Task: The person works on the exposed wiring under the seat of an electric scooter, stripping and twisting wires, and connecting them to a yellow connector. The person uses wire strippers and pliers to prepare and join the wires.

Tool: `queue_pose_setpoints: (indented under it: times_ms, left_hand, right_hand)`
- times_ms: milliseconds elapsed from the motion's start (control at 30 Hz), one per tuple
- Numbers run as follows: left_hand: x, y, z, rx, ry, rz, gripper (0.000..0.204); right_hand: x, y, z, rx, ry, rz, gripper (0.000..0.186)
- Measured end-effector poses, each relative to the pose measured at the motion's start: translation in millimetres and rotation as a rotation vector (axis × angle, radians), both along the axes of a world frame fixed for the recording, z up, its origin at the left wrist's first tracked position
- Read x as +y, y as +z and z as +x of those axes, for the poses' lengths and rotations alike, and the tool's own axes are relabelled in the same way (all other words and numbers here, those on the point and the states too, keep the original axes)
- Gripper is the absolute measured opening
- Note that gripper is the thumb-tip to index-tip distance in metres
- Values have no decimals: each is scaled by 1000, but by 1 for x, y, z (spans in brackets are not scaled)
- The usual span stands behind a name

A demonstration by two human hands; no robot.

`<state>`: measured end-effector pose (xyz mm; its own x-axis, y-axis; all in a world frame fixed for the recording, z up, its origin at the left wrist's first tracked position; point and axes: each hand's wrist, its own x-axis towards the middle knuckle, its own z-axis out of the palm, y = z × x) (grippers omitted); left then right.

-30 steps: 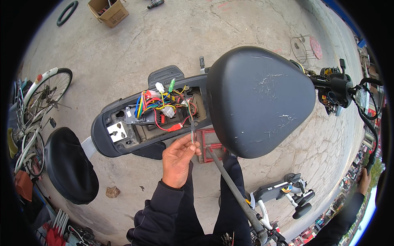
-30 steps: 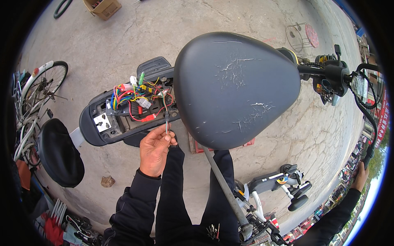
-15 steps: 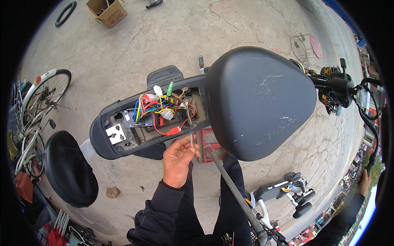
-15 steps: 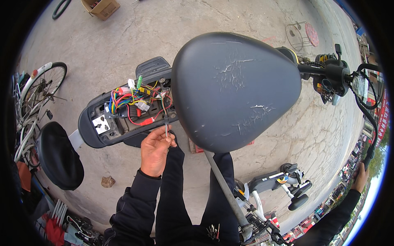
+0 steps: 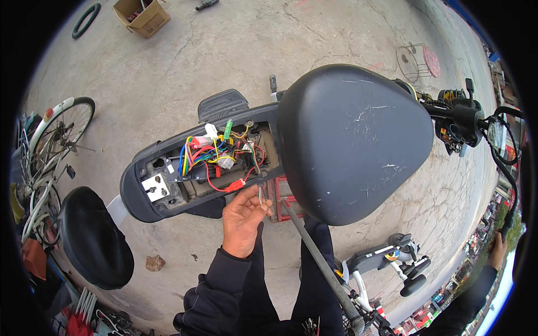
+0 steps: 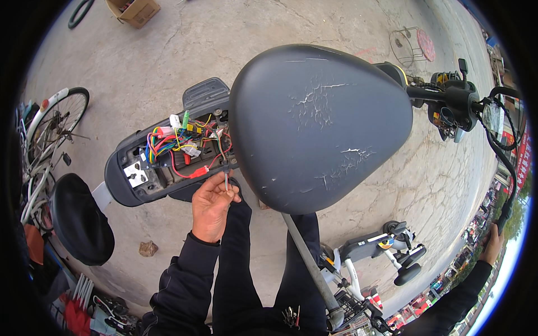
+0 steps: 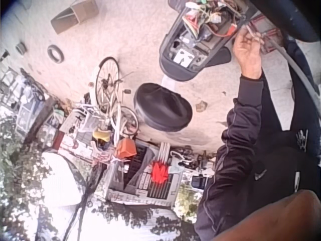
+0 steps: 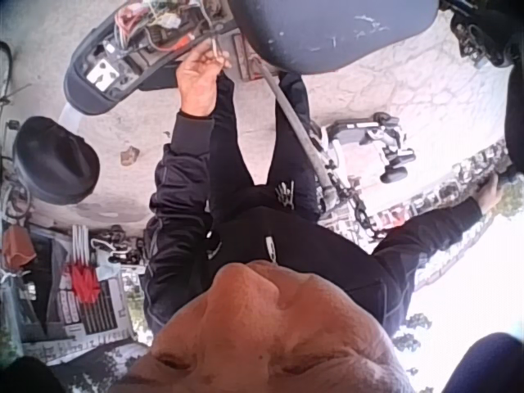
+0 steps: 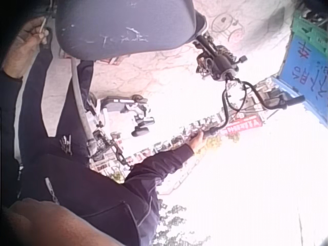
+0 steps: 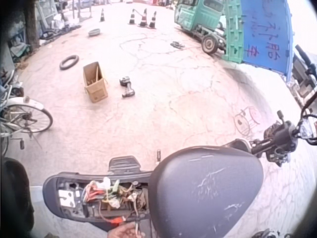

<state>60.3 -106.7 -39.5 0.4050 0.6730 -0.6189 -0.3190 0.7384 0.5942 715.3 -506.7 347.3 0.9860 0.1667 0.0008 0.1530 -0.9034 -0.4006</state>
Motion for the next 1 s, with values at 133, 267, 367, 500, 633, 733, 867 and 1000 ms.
queue_pose_setpoints:
  times_ms: [133, 267, 367, 500, 633, 733, 867, 1000]
  left_hand:
    - [3, 2, 1, -1, -14, 3, 43]
    - [4, 3, 2, 5, -20, -2, 44]
    - [5, 3, 3, -8, -16, 1, 44]
    - [6, 2, 3, -26, -29, 8, 44]
    - [7, 2, 3, -17, -40, 16, 44]
    - [7, 2, 3, -17, -39, 17, 44]
    - [8, 2, 3, -19, -36, 8, 45]
    - [9, 2, 2, -20, -33, 18, 46]
  right_hand:
    - [-3, 1, 1, -9, 6, -17, 26]
    - [-5, 2, 2, -27, 15, -28, 26]
    - [-7, 2, 3, 0, 20, -6, 26]
    - [-10, 3, 6, -2, 10, -8, 26]
    - [-15, 4, 10, -4, 6, -12, 26]
    - [-18, 5, 11, -2, 3, -18, 26]
    - [-16, 4, 10, -11, -1, -12, 26]
    - [-12, 4, 7, -18, -12, -27, 25]
